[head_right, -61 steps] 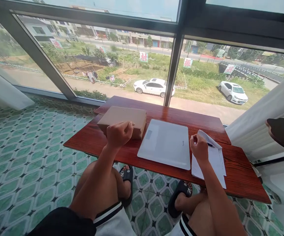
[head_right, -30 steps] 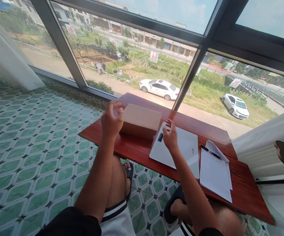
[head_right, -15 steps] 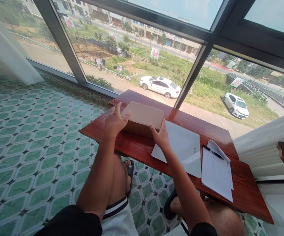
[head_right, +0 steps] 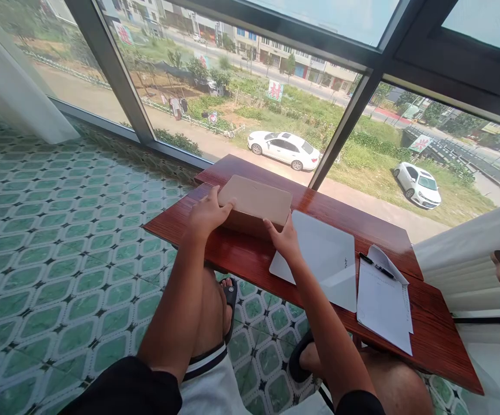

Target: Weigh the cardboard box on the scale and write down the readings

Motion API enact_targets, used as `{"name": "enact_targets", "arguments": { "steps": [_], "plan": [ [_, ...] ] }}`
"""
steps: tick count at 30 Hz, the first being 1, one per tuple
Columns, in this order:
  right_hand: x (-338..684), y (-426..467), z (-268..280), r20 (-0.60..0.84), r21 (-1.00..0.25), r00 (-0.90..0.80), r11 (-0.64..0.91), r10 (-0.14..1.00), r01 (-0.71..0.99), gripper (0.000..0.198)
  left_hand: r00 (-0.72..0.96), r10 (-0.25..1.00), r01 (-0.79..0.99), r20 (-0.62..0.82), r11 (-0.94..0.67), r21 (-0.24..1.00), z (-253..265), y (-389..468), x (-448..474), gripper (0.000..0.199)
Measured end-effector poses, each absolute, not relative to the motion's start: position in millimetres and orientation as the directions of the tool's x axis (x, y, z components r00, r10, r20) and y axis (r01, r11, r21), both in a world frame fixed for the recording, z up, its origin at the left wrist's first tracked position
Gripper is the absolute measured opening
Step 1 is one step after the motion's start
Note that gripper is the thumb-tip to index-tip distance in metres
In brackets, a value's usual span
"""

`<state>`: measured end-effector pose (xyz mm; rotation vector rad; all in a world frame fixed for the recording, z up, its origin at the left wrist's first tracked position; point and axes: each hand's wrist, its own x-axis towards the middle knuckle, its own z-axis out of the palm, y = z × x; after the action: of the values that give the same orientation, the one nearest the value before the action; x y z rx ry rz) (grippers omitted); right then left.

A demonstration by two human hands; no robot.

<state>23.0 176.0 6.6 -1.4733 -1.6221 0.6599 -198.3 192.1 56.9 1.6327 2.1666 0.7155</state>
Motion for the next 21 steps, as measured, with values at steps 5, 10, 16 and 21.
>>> {"name": "enact_targets", "arguments": {
  "steps": [5, 10, 16, 21],
  "plan": [
    [22.4, 174.7, 11.3, 0.182, -0.843, 0.030, 0.140, 0.983, 0.519, 0.081, -0.275, 0.961, 0.806, 0.030, 0.213, 0.552, 56.8, 193.3, -200.2, 0.070],
    [23.1, 174.3, 12.7, 0.176, -0.839, 0.032, 0.133, 0.984, 0.528, 0.079, -0.275, 0.960, 0.804, 0.053, 0.199, 0.560, 56.6, 192.8, -199.6, 0.069],
    [24.3, 174.9, 12.0, 0.169, -0.834, 0.029, 0.127, 0.985, 0.537, 0.083, -0.279, 0.958, 0.805, 0.070, 0.193, 0.560, 57.6, 192.3, -198.0, 0.068],
    [24.5, 174.2, 14.1, 0.167, -0.838, 0.013, 0.135, 0.986, 0.528, 0.083, -0.270, 0.960, 0.807, 0.080, 0.180, 0.562, 57.9, 192.6, -197.1, 0.066]
  ]
}}
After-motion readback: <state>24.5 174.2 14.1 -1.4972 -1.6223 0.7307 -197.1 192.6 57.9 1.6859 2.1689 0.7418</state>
